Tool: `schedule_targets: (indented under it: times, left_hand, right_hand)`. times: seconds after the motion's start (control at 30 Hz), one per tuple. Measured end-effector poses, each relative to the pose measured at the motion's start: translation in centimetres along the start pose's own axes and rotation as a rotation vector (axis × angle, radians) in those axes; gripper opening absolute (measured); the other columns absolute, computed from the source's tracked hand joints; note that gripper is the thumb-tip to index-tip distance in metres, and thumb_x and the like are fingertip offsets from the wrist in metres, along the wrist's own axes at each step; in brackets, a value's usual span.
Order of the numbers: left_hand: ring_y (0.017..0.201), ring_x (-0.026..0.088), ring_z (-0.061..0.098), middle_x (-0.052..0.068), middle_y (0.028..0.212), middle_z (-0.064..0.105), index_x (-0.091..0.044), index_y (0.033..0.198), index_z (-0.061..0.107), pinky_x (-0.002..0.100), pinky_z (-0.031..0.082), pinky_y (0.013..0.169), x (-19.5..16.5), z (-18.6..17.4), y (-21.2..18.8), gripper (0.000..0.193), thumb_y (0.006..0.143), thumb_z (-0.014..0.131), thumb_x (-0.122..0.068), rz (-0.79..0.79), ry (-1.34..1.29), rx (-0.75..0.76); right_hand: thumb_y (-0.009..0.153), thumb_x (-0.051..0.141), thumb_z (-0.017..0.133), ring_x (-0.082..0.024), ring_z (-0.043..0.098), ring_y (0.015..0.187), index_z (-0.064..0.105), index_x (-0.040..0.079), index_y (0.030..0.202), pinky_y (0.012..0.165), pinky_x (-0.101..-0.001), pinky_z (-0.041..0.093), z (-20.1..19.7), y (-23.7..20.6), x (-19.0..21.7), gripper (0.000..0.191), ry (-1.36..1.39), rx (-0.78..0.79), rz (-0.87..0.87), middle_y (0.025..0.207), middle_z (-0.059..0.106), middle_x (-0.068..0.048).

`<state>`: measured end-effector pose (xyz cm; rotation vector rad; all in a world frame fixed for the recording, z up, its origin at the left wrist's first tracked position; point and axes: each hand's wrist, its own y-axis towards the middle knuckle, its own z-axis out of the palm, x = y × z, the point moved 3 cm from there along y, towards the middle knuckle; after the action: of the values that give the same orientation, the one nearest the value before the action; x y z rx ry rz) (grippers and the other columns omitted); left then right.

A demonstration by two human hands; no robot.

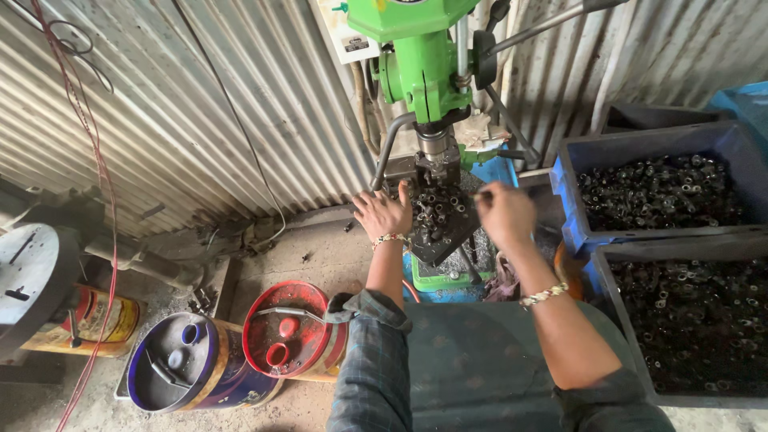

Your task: The person operates a green drill press in a workshop. They repeatedly pick small metal rings from a blue bin, place them under the drill bit, lower the lever to drill, and then remove the processed pieces.

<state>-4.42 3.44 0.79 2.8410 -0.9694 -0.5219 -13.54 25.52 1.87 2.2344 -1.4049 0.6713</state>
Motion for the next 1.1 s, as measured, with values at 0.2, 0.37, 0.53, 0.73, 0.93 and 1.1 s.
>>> schedule_targets:
  times: [0.2,0.37,0.53,0.73,0.93,1.1]
  left_hand:
    - [0.142,0.046,0.031,0.031,0.141,0.048,0.009,0.128,0.062,0.06,0.034,0.11,-0.1,-0.7,-0.1,0.092,0.099,0.024,-0.07,0.01,-0.016,-0.042]
    - [0.14,0.044,0.036,0.028,0.138,0.052,0.009,0.131,0.061,0.057,0.036,0.111,-0.2,-0.9,-0.4,0.092,0.099,0.027,-0.07,-0.012,-0.042,-0.017]
    - [0.14,0.045,0.035,0.029,0.138,0.051,0.009,0.127,0.064,0.058,0.035,0.11,0.1,-0.8,-0.2,0.09,0.1,0.029,-0.07,0.026,-0.023,-0.09]
    - [0.143,0.044,0.037,0.026,0.138,0.052,0.006,0.125,0.066,0.057,0.035,0.114,0.3,-0.3,-0.3,0.088,0.099,0.028,-0.069,-0.004,-0.088,-0.002]
    - [0.143,0.048,0.032,0.031,0.144,0.047,0.008,0.127,0.064,0.059,0.032,0.113,0.4,-0.5,-0.2,0.091,0.099,0.028,-0.07,0.02,-0.075,-0.096]
    - [0.144,0.048,0.031,0.032,0.146,0.045,0.009,0.127,0.064,0.059,0.031,0.114,0.6,-0.2,0.0,0.089,0.099,0.028,-0.068,0.022,-0.074,-0.06]
  right_hand:
    - [0.088,0.023,0.074,-0.029,0.065,0.104,0.075,0.008,0.111,0.103,-0.0453,0.049,3.6,1.1,5.3,0.027,-0.156,-0.211,-0.561,0.108,0.071,-0.013]
    - [0.087,0.032,0.074,-0.038,0.056,0.116,0.078,0.015,0.108,0.099,-0.0511,0.045,5.0,1.9,6.9,0.027,-0.26,-0.177,-0.406,0.111,0.068,-0.017]
    - [0.083,0.03,0.078,-0.04,0.055,0.115,0.076,0.017,0.111,0.095,-0.0543,0.044,4.6,0.3,6.8,0.031,-0.102,-0.245,-0.406,0.109,0.069,-0.014]
    - [0.076,0.008,0.084,-0.035,0.068,0.098,0.073,0.014,0.115,0.089,-0.0455,0.053,3.5,-0.2,4.7,0.041,0.243,-0.302,-0.517,0.106,0.075,-0.012]
    - [0.072,0.008,0.09,-0.03,0.074,0.09,0.072,0.008,0.104,0.079,-0.0378,0.057,3.3,1.9,4.4,0.037,0.373,-0.326,-0.488,0.097,0.076,-0.013]
    - [0.073,0.011,0.09,-0.025,0.077,0.086,0.077,0.008,0.1,0.078,-0.0327,0.058,3.2,2.4,4.2,0.031,0.438,-0.27,-0.444,0.095,0.078,-0.012]
